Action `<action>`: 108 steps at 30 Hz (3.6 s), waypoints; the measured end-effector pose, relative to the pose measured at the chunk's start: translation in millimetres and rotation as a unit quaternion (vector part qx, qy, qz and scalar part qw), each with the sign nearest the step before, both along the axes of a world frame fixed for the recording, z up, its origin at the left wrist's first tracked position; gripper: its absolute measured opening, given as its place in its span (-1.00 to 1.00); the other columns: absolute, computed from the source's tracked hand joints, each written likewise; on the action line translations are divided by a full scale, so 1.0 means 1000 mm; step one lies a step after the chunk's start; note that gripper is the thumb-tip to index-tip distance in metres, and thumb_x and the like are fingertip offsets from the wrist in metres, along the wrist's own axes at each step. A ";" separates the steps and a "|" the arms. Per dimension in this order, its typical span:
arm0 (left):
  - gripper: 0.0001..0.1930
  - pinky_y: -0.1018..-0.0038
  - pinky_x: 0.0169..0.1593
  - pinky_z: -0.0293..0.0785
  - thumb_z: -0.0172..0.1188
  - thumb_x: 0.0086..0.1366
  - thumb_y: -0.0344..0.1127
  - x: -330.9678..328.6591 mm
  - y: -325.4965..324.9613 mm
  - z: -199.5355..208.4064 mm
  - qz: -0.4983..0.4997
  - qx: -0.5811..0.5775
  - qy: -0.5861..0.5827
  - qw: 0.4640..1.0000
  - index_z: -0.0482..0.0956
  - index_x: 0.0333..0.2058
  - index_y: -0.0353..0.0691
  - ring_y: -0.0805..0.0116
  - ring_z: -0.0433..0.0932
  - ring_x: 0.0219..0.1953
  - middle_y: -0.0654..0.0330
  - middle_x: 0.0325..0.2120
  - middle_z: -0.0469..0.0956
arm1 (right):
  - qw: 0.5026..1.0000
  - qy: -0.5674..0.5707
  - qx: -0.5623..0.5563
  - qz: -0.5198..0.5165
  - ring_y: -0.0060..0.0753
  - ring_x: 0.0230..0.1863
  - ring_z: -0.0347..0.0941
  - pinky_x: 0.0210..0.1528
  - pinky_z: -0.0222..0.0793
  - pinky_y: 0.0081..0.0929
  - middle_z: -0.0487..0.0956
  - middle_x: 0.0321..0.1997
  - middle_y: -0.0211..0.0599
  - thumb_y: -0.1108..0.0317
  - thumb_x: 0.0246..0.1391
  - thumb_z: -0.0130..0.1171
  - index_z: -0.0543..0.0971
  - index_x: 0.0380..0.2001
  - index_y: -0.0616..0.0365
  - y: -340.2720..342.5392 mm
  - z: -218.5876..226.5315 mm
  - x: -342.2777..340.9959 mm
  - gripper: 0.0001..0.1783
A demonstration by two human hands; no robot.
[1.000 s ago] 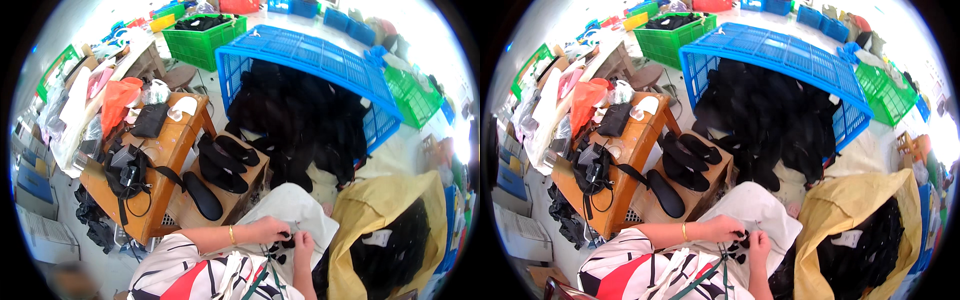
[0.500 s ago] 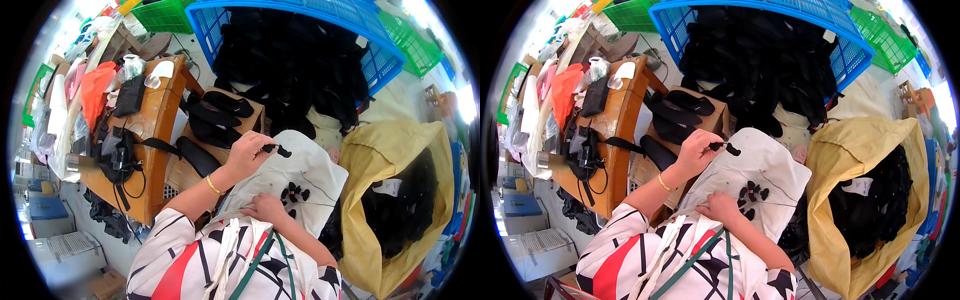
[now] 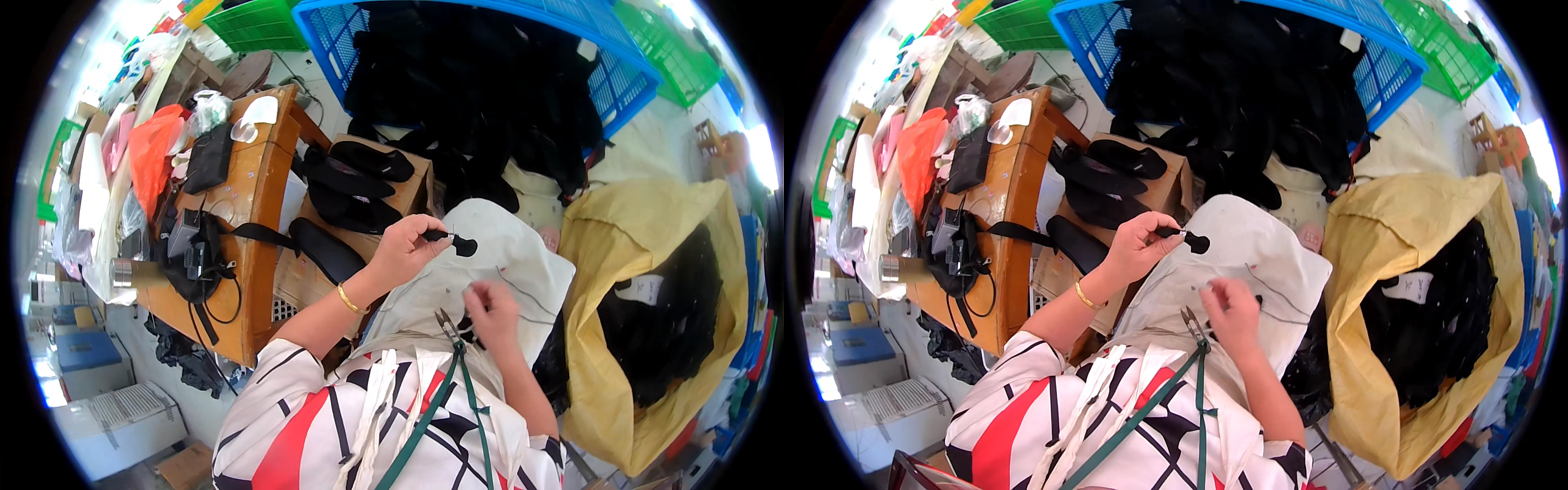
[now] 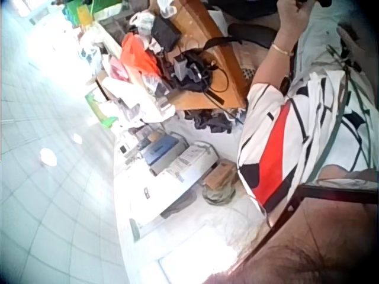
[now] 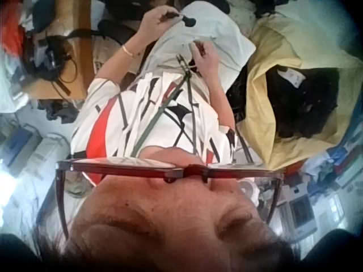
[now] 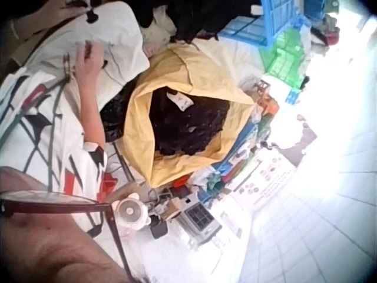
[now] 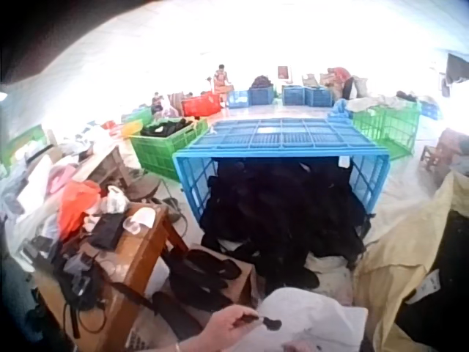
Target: The person is sitting on the floor in a workshop, sewing black slip-on shoes by hand. They use a needle and thread to stitch the shoe uppers, handling the shoes one at a time and occasionally picking up new shoes from a nearby pile.
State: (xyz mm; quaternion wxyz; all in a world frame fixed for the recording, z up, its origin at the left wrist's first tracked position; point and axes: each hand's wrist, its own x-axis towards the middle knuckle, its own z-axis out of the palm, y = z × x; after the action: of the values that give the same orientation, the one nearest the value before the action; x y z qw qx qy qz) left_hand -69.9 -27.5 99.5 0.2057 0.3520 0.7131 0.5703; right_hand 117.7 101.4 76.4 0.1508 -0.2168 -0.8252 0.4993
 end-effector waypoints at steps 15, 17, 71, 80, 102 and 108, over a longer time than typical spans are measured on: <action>-0.86 0.65 -0.32 0.35 0.28 0.22 -0.47 0.049 0.018 0.003 -0.232 -0.037 -0.060 0.970 0.59 -0.22 -0.26 0.60 0.42 -0.38 0.33 -0.39 0.54 | 0.974 0.065 -0.213 -0.038 -0.72 -0.36 0.33 -0.28 0.27 -0.72 0.48 -0.39 -0.52 0.33 0.28 0.11 0.53 -0.28 0.24 0.020 -0.011 0.015 -0.82; -0.82 0.61 -0.32 0.35 0.28 0.18 -0.53 0.046 0.017 0.004 -0.236 -0.036 -0.066 0.969 0.61 -0.22 -0.24 0.50 0.43 -0.41 0.29 -0.41 0.55 | 0.959 0.061 -0.275 -0.036 -0.69 -0.39 0.38 -0.30 0.32 -0.70 0.50 -0.40 -0.48 0.35 0.26 0.12 0.55 -0.31 0.26 0.021 -0.005 0.019 -0.83; -0.82 0.48 -0.17 0.39 0.33 0.10 -0.55 0.036 0.013 0.004 -0.269 0.025 -0.077 0.960 0.65 -0.29 -0.20 0.37 0.50 -0.30 0.29 -0.40 0.61 | 0.959 -0.030 -0.242 0.144 -0.73 -0.43 0.36 -0.36 0.30 -0.71 0.58 -0.38 -0.45 0.57 0.15 0.11 0.60 -0.16 0.23 0.039 0.042 0.037 -0.80; -0.80 0.47 -0.18 0.39 0.33 0.08 -0.57 0.041 0.011 0.003 -0.259 0.030 -0.059 0.964 0.66 -0.29 -0.18 0.35 0.50 -0.32 0.28 -0.41 0.60 | 0.955 0.007 -0.275 0.110 -0.73 -0.48 0.29 -0.41 0.25 -0.70 0.49 -0.46 -0.51 0.55 0.19 0.10 0.55 -0.24 0.22 0.028 0.034 0.035 -0.91; -0.82 0.62 -0.30 0.46 0.35 0.04 -0.55 0.061 0.002 -0.033 -0.206 -0.104 -0.175 0.957 0.66 -0.33 -0.32 0.60 0.52 -0.41 0.28 -0.47 0.60 | 0.991 0.020 0.111 0.072 -0.19 -0.46 0.50 -0.47 0.42 -0.36 0.54 -0.46 -0.24 0.23 0.08 0.20 0.53 -0.30 0.11 0.025 0.025 0.039 -0.80; -0.83 0.61 -0.32 0.45 0.36 0.02 -0.55 0.062 0.003 -0.026 -0.237 -0.125 -0.121 0.956 0.67 -0.35 -0.32 0.59 0.52 -0.44 0.27 -0.49 0.61 | 0.960 0.061 0.250 0.113 -0.28 -0.47 0.51 -0.53 0.42 -0.38 0.47 -0.53 -0.33 0.32 -0.08 0.19 0.48 -0.47 0.09 0.015 0.024 0.034 -0.87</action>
State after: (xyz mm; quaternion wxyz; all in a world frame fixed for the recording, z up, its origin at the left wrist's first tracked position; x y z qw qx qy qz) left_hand -7.9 -24.5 73.7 0.4627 0.4107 0.6444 0.4495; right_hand 151.6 116.7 100.6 0.1927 -0.0462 -0.9323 0.3027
